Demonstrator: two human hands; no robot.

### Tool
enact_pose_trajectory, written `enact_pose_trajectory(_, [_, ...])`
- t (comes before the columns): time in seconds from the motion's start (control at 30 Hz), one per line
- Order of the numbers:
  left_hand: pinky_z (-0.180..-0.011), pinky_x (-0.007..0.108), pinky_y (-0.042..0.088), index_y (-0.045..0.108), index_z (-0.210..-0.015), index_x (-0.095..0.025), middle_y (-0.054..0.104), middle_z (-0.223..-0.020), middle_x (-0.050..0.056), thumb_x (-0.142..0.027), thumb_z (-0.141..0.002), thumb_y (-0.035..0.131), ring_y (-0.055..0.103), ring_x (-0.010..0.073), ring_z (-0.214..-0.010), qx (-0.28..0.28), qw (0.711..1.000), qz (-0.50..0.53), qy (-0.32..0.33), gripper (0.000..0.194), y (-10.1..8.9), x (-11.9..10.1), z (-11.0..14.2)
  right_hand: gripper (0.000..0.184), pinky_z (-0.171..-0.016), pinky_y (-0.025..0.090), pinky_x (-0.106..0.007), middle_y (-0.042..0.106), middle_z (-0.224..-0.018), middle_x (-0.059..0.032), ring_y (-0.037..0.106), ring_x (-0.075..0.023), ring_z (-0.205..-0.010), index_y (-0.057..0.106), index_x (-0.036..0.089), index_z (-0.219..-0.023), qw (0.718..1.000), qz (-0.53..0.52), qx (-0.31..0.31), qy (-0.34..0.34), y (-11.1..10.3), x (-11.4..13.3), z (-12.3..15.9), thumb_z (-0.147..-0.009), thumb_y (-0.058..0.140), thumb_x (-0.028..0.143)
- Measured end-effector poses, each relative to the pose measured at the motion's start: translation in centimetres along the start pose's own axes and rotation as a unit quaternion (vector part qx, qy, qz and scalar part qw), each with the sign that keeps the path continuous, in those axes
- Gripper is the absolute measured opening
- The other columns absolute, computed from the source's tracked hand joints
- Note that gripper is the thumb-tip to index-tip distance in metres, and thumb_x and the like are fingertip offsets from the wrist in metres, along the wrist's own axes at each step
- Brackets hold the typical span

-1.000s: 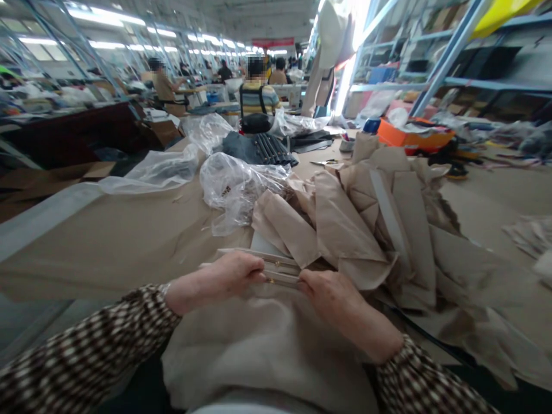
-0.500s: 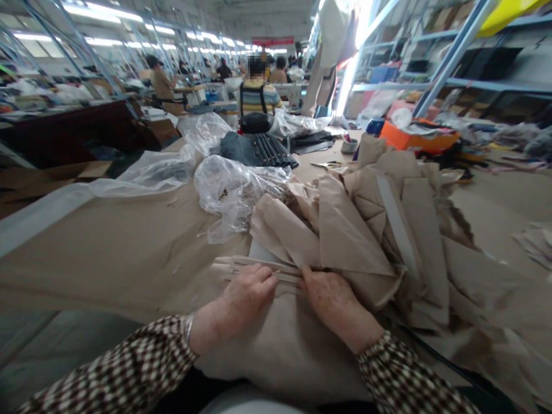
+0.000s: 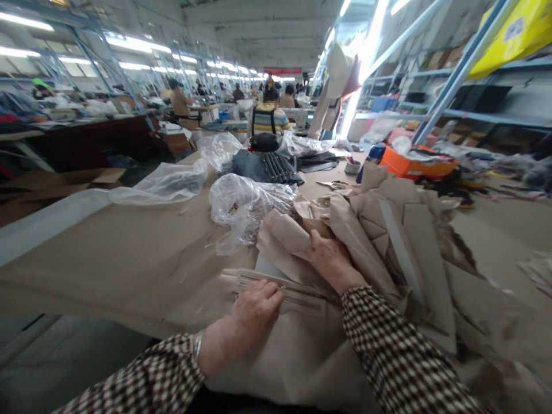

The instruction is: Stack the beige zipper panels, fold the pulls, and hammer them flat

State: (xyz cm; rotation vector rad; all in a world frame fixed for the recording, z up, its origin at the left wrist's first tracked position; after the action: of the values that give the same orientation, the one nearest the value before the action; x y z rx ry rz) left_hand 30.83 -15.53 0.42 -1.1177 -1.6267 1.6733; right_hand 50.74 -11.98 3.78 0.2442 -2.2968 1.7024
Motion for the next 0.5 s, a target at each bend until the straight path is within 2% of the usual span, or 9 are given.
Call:
enact_pose_trajectory(0.07, [-0.089, 0.041, 0.048, 0.060, -0.097, -0.017, 0.060, -0.101, 0.007, -0.015, -0.091, 0.050, 0.054, 0.0253, -0.097, 0.004, 1.000, 0.007, -0.005, 0.012, -0.3, -0.1, 0.0, 0.017, -0.076, 0.049, -0.036, 0.069, -0.084, -0.0131, 0.064, -0.0246, -0.082, 0.067, 0.015, -0.088, 0.997, -0.071, 0.016, 0.027, -0.1, -1.0, -0.8, -0.086, 0.053, 0.024])
enact_pose_trajectory(0.1, [-0.089, 0.040, 0.048, 0.060, -0.097, -0.017, 0.060, -0.102, 0.008, -0.015, -0.091, 0.050, 0.054, 0.0250, -0.096, 0.007, 1.000, 0.012, -0.008, 0.012, -0.5, -0.1, 0.1, 0.020, -0.070, 0.049, -0.034, 0.068, -0.076, -0.0108, 0.064, -0.0231, -0.075, 0.066, 0.016, -0.080, 0.995, -0.088, 0.012, 0.037, -0.4, -1.4, -1.3, -0.087, 0.051, 0.027])
enact_pose_trajectory(0.17, [-0.092, 0.040, 0.047, 0.061, -0.103, -0.017, 0.060, -0.105, 0.008, -0.015, -0.092, 0.050, 0.054, 0.0246, -0.100, 0.011, 1.000, 0.022, -0.010, 0.016, -0.9, -0.1, 0.2, 0.029, -0.063, 0.050, -0.031, 0.068, -0.072, -0.0077, 0.063, -0.0208, -0.068, 0.065, 0.016, -0.079, 0.992, -0.119, -0.007, 0.053, -1.5, -1.6, -2.2, -0.089, 0.047, 0.035])
enact_pose_trajectory(0.2, [-0.093, 0.040, 0.046, 0.061, -0.106, -0.018, 0.060, -0.108, 0.009, -0.015, -0.092, 0.049, 0.054, 0.0246, -0.102, 0.014, 1.000, 0.027, -0.007, 0.018, -1.0, -0.1, 0.3, 0.032, -0.061, 0.050, -0.030, 0.069, -0.074, -0.0066, 0.063, -0.0202, -0.067, 0.066, 0.016, -0.083, 0.984, -0.166, -0.016, 0.067, -2.2, -1.6, -2.6, -0.089, 0.046, 0.040])
enact_pose_trajectory(0.23, [-0.095, 0.040, 0.045, 0.061, -0.108, -0.017, 0.060, -0.110, 0.009, -0.015, -0.092, 0.049, 0.054, 0.0246, -0.104, 0.017, 0.999, 0.037, -0.002, 0.020, -1.0, 0.0, 0.3, 0.034, -0.060, 0.051, -0.029, 0.071, -0.076, -0.0058, 0.064, -0.0199, -0.067, 0.067, 0.017, -0.087, 0.968, -0.237, -0.023, 0.085, -3.0, -1.4, -2.9, -0.087, 0.048, 0.044])
enact_pose_trajectory(0.27, [-0.096, 0.040, 0.045, 0.062, -0.108, -0.017, 0.061, -0.110, 0.010, -0.015, -0.092, 0.049, 0.055, 0.0246, -0.104, 0.016, 0.998, 0.065, -0.001, 0.020, -1.0, 0.2, 0.2, 0.034, -0.060, 0.052, -0.029, 0.072, -0.078, -0.0049, 0.065, -0.0200, -0.068, 0.068, 0.018, -0.091, 0.940, -0.323, -0.027, 0.109, -3.8, -1.2, -2.9, -0.085, 0.051, 0.047])
enact_pose_trajectory(0.37, [-0.092, 0.038, 0.046, 0.065, -0.092, -0.015, 0.063, -0.099, 0.009, -0.017, -0.090, 0.051, 0.057, 0.0223, -0.095, -0.016, 0.981, 0.191, -0.022, 0.014, -1.3, 1.2, -0.6, 0.032, -0.056, 0.054, -0.031, 0.072, -0.075, -0.0034, 0.066, -0.0214, -0.065, 0.070, 0.021, -0.088, 0.819, -0.543, -0.027, 0.182, -5.7, -0.4, -2.1, -0.073, 0.065, 0.049])
enact_pose_trajectory(0.43, [-0.086, 0.032, 0.048, 0.064, -0.093, -0.014, 0.063, -0.095, 0.008, -0.019, -0.091, 0.048, 0.058, 0.0190, -0.089, -0.069, 0.954, 0.281, -0.073, 0.017, -1.8, 2.2, -1.5, 0.026, -0.055, 0.054, -0.032, 0.071, -0.071, -0.0025, 0.066, -0.0220, -0.064, 0.071, 0.024, -0.081, 0.787, -0.584, -0.023, 0.198, -6.6, 0.3, -0.9, -0.070, 0.068, 0.047])
enact_pose_trajectory(0.5, [-0.075, 0.027, 0.050, 0.063, -0.102, -0.012, 0.063, -0.091, 0.007, -0.025, -0.092, 0.047, 0.059, 0.0154, -0.081, -0.124, 0.894, 0.408, -0.141, 0.023, -2.5, 3.0, -2.5, 0.023, -0.053, 0.055, -0.033, 0.070, -0.066, -0.0015, 0.065, -0.0218, -0.060, 0.068, 0.025, -0.072, 0.778, -0.598, -0.040, 0.187, -6.6, 0.9, 0.2, -0.067, 0.070, 0.048])
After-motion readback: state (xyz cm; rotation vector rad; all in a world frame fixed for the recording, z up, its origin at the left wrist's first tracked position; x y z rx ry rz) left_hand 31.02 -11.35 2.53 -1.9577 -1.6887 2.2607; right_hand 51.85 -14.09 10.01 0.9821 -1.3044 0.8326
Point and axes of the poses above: each hand's wrist, its own z-axis away from the middle knuckle, its own y-axis out of the palm, x = y × z, the point moved 5 cm from there along -z, towards the middle knuckle
